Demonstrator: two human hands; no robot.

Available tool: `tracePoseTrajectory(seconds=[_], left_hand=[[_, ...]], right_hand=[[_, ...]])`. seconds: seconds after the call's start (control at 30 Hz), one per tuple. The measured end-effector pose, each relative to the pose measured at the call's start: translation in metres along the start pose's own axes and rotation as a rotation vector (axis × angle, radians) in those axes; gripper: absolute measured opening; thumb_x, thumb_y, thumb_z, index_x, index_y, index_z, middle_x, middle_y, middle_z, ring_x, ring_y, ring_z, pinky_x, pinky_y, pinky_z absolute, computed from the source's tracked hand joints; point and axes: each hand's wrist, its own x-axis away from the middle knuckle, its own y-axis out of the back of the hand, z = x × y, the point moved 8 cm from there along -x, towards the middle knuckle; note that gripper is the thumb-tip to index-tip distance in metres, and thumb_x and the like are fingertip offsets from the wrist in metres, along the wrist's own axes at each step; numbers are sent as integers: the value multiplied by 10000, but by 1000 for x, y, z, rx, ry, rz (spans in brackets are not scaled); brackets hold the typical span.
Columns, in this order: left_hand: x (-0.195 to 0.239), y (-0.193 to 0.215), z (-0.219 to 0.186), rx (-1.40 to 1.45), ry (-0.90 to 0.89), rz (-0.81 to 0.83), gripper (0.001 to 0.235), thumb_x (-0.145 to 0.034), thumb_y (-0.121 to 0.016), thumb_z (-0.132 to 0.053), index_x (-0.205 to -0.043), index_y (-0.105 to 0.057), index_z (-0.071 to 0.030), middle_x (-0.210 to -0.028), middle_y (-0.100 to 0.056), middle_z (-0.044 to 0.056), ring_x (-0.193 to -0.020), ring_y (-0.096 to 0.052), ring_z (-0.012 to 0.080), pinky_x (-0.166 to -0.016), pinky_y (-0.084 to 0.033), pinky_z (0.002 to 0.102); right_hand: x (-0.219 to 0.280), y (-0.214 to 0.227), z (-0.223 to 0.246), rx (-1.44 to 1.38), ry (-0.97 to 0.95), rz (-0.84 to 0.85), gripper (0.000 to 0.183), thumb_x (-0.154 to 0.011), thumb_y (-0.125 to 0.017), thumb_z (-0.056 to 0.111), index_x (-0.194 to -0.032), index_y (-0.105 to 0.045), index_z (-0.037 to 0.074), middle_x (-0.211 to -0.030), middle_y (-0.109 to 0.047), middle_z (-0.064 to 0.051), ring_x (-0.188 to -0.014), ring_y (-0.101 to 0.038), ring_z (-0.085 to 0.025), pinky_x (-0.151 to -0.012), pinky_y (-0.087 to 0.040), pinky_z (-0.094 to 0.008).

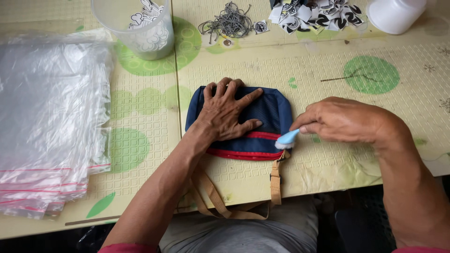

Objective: The person scrubs a blue and red shoulder bag with a light blue brush, focusing on the exterior fabric, zipper, and strap attachment points. They then attach a small metal chain to the bag's zipper pull.

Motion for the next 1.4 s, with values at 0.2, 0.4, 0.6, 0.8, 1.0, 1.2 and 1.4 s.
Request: tracePoseTrajectory(seconds=[0.2, 0.4, 0.6, 0.8, 1.0, 1.2, 1.4], left_hand=[[1, -5, 1, 8, -2, -11, 753, -912, -330, -797, -1508, -496, -368, -1360, -485, 120, -1260, -412, 349, -974, -329, 595], [-1, -1, 3, -10, 4, -62, 628, -997, -264, -702, -1473, -536, -396, -1342, -508, 79, -1240, -433, 324, -957, -340, 565], [-5, -6, 21, 291, 198, 205, 703, -981, -80, -638, -1506, -491, -416, -1371, -454, 25, -1337, -316, 262, -1075, -214, 504], [-3, -6, 28, 622, 306, 283, 764, -1033, 25, -642, -1456, -552, -372, -1469, -436, 86, -1522, -215, 354, -1224, -60, 494], [-5, -8, 30, 688, 373, 320, 826, -988, 44, -706, -1436, -578, -399, -1492, -441, 70, -1530, -205, 328, -1230, -51, 497], [-13, -2, 39, 762, 405, 407, 888, -950, -17, -762, -1418, -627, -318, -1523, -442, 120, -1536, -194, 336, -1200, -57, 515], [-14, 1, 41, 816, 468, 418, 946, -934, -69, -785, -1409, -639, -198, -1509, -467, 134, -1514, -223, 340, -1174, -87, 545]], right_hand=[[-4, 27, 1, -22, 139, -680, 307, -1008, -640, 229, -1293, -754, 211, -893, -684, -112, -776, -659, -313, -764, -500, -442], [37, -36, 72, -340, 691, 179, 360, -961, -606, 334, -1195, -831, 178, -917, -783, 17, -753, -671, -113, -703, -543, -281], [-13, -1, 3, -564, 243, -406, 363, -967, -625, 154, -1303, -755, 201, -931, -716, -40, -677, -521, -152, -626, -476, -280], [-16, -2, 24, -262, 318, -516, 354, -1013, -587, 135, -1336, -731, 132, -804, -594, -79, -650, -529, -176, -623, -481, -328], [24, -38, 90, -552, 731, 214, 311, -939, -694, 168, -1206, -849, 194, -850, -727, -49, -796, -662, -163, -755, -562, -390], [-34, 13, 5, -256, 313, -777, 338, -1031, -625, 169, -1355, -722, 173, -898, -626, -150, -821, -650, -291, -753, -501, -413], [2, -47, 103, -395, 732, 155, 317, -939, -693, 181, -1223, -822, 237, -872, -761, -104, -807, -688, -192, -762, -558, -388]])
